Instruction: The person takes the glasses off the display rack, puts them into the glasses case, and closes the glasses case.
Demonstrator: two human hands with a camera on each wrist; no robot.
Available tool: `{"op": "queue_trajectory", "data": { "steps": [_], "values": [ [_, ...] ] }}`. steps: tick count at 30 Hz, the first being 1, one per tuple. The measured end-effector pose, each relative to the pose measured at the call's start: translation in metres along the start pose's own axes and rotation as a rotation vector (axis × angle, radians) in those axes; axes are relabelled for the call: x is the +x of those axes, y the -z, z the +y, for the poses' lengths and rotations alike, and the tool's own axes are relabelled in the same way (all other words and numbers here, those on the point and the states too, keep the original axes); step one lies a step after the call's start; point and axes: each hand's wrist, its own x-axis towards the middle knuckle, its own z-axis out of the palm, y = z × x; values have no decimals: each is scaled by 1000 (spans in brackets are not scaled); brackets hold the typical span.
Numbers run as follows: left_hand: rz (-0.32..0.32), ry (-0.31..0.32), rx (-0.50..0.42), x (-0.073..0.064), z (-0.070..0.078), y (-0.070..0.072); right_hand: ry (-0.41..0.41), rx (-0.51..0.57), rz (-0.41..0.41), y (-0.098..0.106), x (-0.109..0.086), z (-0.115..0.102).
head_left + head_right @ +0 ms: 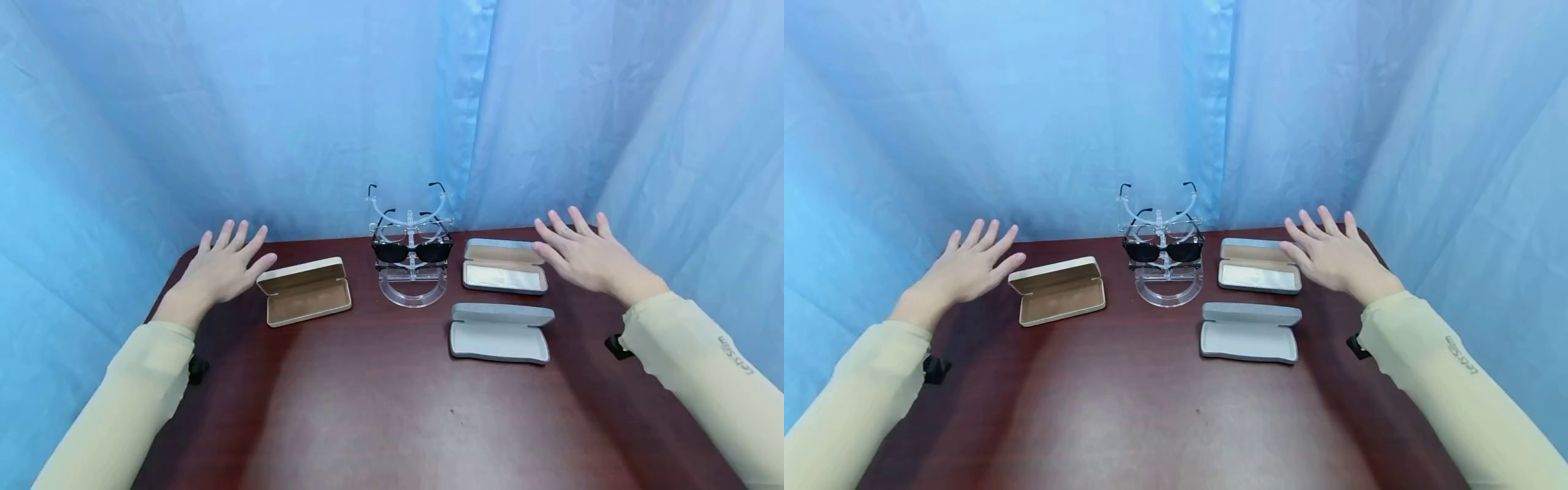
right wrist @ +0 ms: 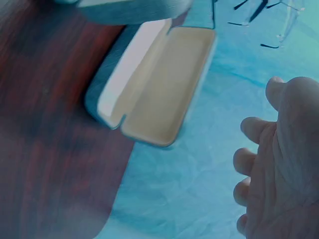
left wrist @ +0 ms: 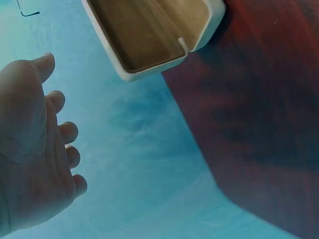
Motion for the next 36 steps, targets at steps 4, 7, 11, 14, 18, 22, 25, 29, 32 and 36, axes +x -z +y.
{"op": "queue_trajectory", "data": {
  "steps": [4, 7, 11, 14, 18, 22, 25, 29, 32, 36],
  "values": [
    [19, -12, 47, 8, 5, 19, 48, 35, 34, 14, 8, -10],
    [57, -24, 61, 15, 10, 33, 82, 148, 41, 26, 14, -18],
    [161, -44, 85, 25, 22, 47, 92, 354, 28, 42, 21, -31],
    [270, -54, 107, 32, 33, 52, 76, 480, 39, 49, 26, -40],
    [366, -55, 39, 40, 48, 50, 74, 726, 55, 51, 36, -50],
    [369, -56, -205, 49, 66, 44, 65, 979, 41, 46, 47, -61],
    [356, -74, -437, 56, 80, 38, 65, 1103, 26, 40, 54, -69],
    [282, -66, -742, 62, 103, 29, 67, 1249, 6, 32, 60, -78],
    [182, -25, -952, 64, 120, 23, 50, 1370, -8, 26, 62, -83],
    [80, 49, -1180, 67, 136, 13, 11, 1534, -39, 18, 63, -89]
  ]
}}
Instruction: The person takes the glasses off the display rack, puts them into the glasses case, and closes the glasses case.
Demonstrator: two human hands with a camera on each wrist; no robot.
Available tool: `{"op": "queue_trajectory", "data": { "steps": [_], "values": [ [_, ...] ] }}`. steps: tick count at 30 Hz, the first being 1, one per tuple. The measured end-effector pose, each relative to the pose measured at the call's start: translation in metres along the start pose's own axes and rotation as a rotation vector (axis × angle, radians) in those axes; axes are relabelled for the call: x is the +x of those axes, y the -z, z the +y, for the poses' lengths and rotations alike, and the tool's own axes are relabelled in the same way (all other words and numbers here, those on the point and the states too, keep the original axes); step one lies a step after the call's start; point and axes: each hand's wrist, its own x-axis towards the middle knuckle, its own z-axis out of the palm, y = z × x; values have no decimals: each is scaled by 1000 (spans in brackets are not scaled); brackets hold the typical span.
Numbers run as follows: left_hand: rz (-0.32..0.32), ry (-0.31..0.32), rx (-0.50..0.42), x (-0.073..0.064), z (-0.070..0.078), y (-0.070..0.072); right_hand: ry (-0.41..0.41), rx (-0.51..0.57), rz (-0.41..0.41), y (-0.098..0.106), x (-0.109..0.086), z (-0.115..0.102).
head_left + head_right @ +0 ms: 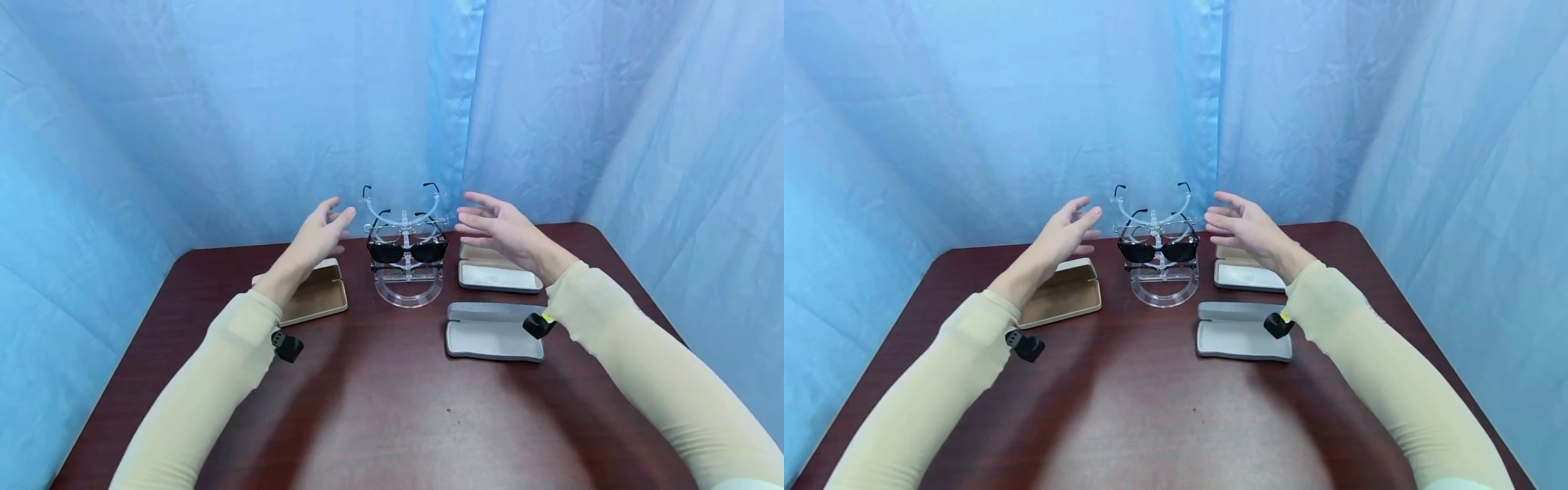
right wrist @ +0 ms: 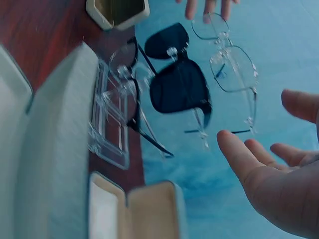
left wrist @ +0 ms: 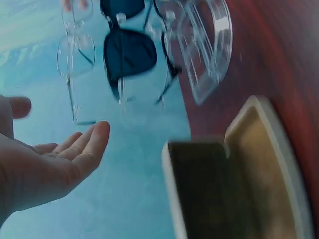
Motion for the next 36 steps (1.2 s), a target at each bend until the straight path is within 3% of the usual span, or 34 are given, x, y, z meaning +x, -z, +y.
{"op": "queue_trajectory", "data": {
  "steps": [5, 12, 19, 36],
  "values": [
    [-8, 104, -158, -1, -6, -13, -60, 117, -22, -5, 1, 7],
    [-59, 125, -279, -3, -12, -21, -80, 142, -15, -9, 0, 10],
    [-87, 116, -318, -6, -11, -21, -43, 179, 33, -14, -3, 8],
    [-106, 103, -355, -4, -16, -23, -44, 206, 11, -18, 5, 6]
  ]
}}
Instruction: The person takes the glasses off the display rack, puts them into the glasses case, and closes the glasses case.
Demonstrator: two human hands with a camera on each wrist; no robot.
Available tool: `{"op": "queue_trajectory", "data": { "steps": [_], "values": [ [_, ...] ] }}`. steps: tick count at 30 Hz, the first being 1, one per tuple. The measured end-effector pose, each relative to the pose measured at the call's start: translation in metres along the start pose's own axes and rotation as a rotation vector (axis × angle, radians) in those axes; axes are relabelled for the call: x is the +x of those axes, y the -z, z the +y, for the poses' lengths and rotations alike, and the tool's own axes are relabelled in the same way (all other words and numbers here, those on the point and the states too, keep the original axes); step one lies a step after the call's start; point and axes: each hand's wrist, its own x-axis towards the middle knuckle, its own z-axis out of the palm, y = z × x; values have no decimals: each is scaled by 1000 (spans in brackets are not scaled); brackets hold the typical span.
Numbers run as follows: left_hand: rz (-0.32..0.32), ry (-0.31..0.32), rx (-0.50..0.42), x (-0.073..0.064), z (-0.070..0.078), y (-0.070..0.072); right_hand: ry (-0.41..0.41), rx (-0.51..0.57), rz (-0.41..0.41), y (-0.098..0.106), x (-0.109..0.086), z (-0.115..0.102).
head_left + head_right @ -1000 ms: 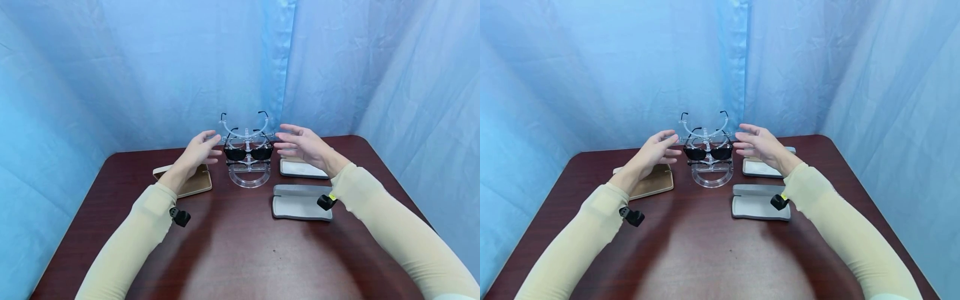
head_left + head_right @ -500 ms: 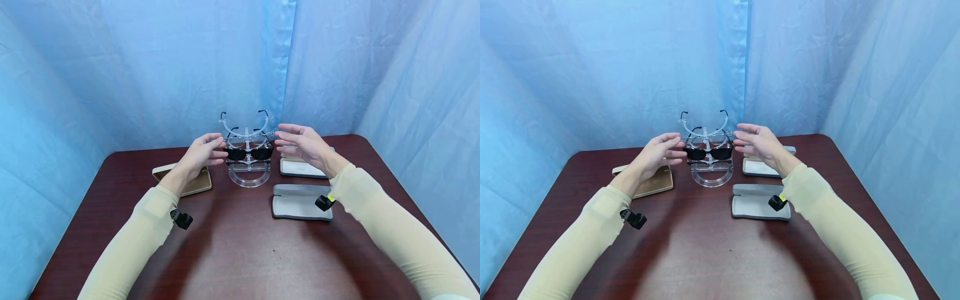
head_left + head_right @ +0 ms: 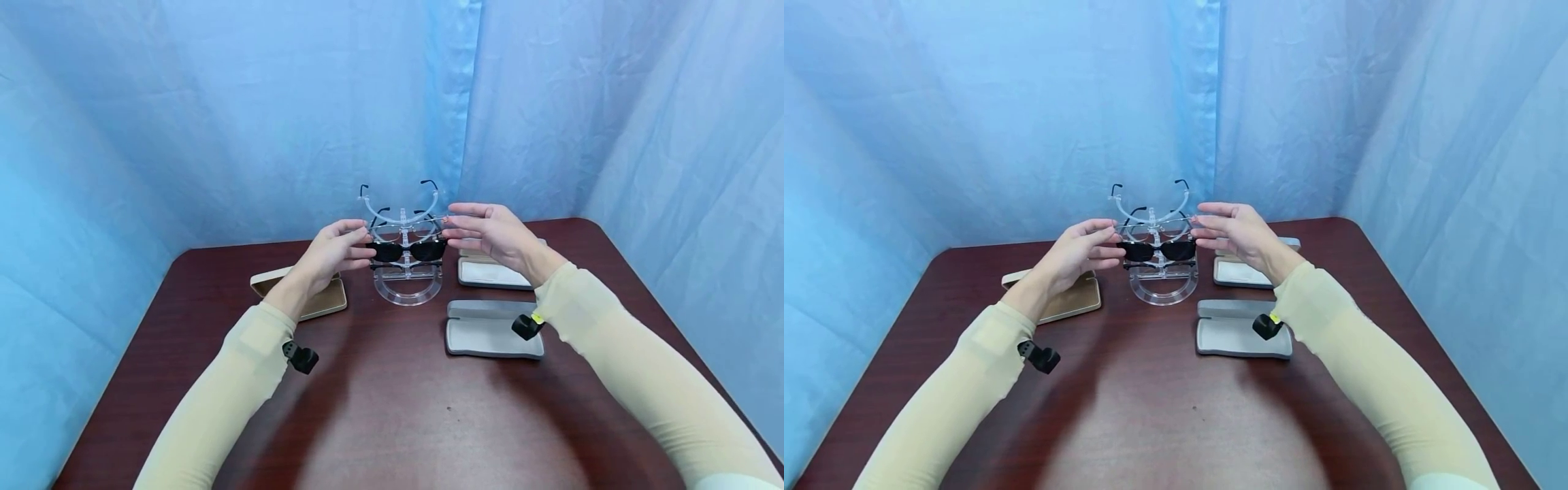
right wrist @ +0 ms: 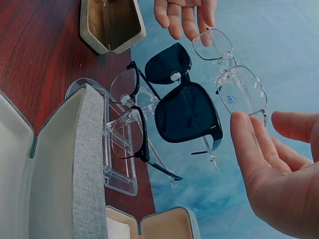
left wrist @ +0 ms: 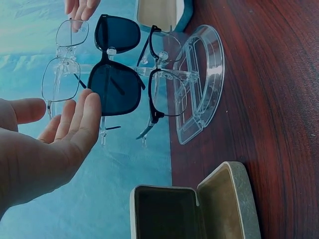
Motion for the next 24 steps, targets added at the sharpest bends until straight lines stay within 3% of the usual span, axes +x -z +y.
{"op": "queue_trajectory", "data": {
  "steps": [7, 15, 24],
  "values": [
    [17, 9, 3, 5, -3, -4, -16, -1, 15, 2, 1, 5],
    [30, -15, 25, 3, 3, -4, 27, 20, 3, 0, 0, 3],
    [17, -86, 88, -17, 21, -9, 106, -19, 7, -7, -18, -6]
  ]
}}
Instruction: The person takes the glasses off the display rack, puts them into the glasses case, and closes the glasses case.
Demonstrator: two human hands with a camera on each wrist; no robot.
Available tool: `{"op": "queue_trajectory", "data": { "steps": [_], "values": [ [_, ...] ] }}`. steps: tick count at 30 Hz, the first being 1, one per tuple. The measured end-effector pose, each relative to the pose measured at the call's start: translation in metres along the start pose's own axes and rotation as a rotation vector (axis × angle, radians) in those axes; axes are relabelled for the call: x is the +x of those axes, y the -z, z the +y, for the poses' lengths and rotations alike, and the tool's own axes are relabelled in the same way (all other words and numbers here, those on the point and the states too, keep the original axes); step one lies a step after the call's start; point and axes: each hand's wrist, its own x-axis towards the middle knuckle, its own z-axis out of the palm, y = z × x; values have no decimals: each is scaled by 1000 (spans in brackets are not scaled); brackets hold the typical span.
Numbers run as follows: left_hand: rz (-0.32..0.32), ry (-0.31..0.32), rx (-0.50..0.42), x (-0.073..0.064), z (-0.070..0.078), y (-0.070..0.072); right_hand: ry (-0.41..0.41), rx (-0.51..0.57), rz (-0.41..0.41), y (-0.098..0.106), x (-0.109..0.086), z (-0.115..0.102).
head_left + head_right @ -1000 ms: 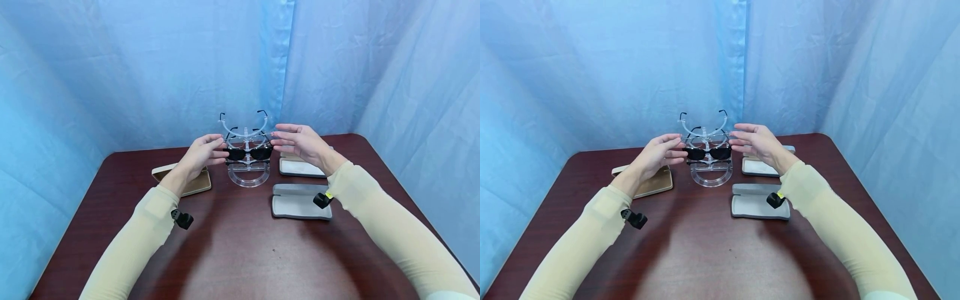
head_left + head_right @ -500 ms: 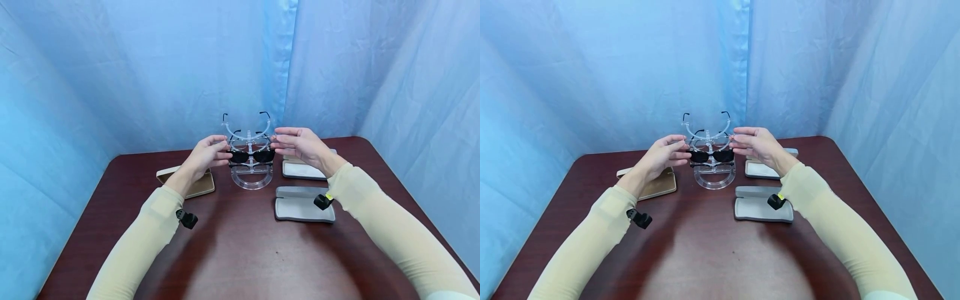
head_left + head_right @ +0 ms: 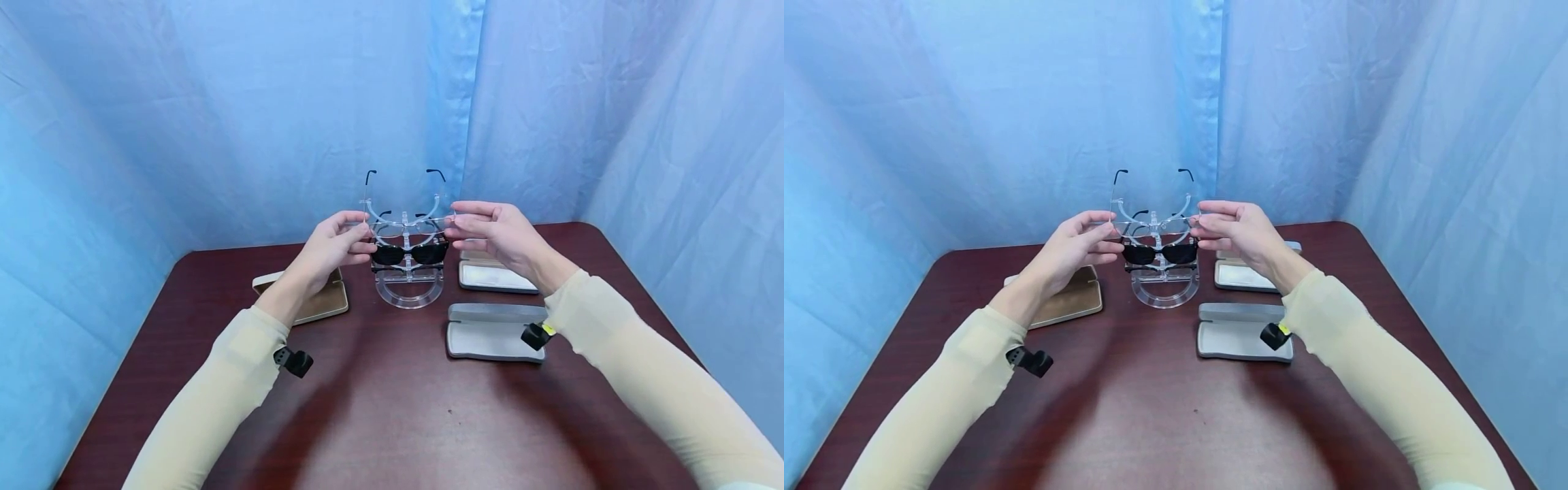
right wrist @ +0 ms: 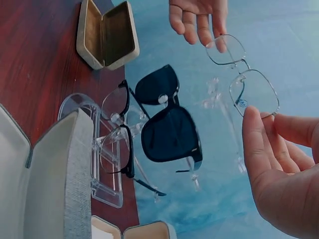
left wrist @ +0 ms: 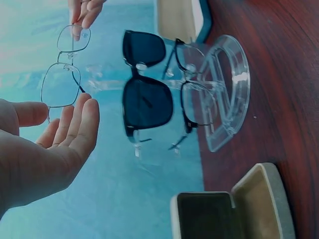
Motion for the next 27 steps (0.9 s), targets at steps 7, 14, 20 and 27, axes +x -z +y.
{"op": "queue_trajectory", "data": {
  "steps": [7, 14, 20, 27],
  "values": [
    [-62, -86, 23, -22, 9, -2, 57, -17, 6, -4, -23, -4],
    [-94, -164, 21, -45, 2, -4, 109, 15, -41, -11, -49, -1],
    [-91, -222, 72, -64, -5, -8, 148, 28, -46, -15, -68, 10],
    [-82, -241, 78, -79, -17, -9, 167, 20, -38, -20, -80, 25]
  ]
}}
